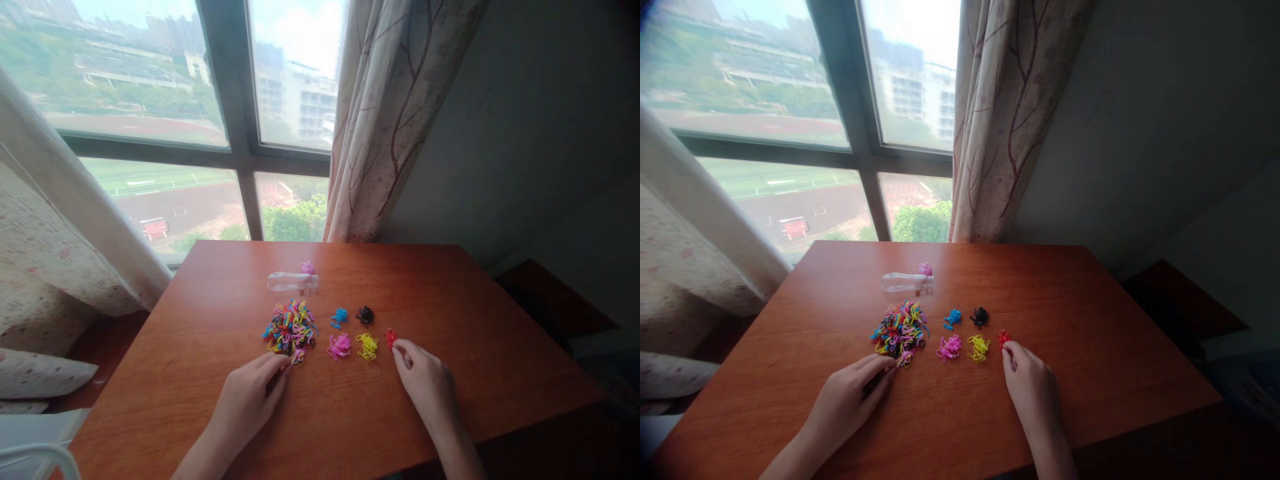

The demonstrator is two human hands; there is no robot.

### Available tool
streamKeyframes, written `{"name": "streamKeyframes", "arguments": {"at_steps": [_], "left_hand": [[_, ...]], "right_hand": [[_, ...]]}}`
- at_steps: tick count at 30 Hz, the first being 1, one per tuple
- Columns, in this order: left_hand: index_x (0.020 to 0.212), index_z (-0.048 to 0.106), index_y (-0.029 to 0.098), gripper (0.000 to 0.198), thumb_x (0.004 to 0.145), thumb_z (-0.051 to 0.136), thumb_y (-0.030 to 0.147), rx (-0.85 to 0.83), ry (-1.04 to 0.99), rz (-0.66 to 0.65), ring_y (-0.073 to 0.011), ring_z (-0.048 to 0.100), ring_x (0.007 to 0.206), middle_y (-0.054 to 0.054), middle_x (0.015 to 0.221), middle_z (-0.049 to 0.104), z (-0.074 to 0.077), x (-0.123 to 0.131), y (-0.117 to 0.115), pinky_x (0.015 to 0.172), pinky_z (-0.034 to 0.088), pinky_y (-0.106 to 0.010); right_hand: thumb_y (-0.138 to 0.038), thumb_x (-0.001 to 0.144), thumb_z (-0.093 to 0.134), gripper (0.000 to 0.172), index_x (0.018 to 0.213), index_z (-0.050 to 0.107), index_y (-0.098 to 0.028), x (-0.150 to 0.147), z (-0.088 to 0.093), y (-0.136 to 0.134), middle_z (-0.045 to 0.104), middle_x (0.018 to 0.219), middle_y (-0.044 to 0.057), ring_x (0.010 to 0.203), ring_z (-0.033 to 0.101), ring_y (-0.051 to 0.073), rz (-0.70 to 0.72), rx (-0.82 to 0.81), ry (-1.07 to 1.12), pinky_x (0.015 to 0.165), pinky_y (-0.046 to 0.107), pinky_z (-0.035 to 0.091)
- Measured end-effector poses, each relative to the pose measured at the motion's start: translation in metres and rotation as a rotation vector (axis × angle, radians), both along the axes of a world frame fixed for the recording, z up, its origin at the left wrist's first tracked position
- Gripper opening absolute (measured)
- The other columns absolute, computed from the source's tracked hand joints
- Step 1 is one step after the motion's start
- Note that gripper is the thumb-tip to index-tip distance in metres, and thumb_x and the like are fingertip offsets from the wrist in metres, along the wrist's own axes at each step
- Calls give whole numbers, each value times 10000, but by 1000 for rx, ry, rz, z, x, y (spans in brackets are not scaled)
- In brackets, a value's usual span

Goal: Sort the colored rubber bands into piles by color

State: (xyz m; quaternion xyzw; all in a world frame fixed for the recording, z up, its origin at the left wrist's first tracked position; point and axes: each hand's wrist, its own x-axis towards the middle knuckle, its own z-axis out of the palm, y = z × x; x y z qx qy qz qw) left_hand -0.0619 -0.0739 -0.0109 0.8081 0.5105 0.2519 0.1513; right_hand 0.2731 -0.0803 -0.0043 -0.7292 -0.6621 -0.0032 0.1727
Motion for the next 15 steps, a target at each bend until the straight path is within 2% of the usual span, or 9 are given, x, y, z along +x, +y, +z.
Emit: {"name": "streamKeyframes", "arguments": {"at_steps": [6,11,15], "left_hand": [[960,636,259,167,936,471,238,3,-4,8,-150,716,767,8,909,740,1,0,0,670,518,-223],[971,640,258,171,939,472,253,9,-3,12,-149,719,777,3,922,743,1,0,0,682,520,-219],[956,644,256,171,941,473,269,3,10,16,-147,711,754,1,903,739,1,0,-1,666,515,-216]], "right_hand": [[-330,947,464,255,871,692,-245,-21,3,-2,671,651,2,558,600,155,63,46,72,533,255,290],[-228,926,493,203,855,682,-236,-60,6,-4,673,673,-14,576,610,133,197,14,182,565,241,311],[-207,925,538,170,835,677,-246,-92,18,8,704,722,-18,638,642,132,249,-55,192,579,226,321]]}}
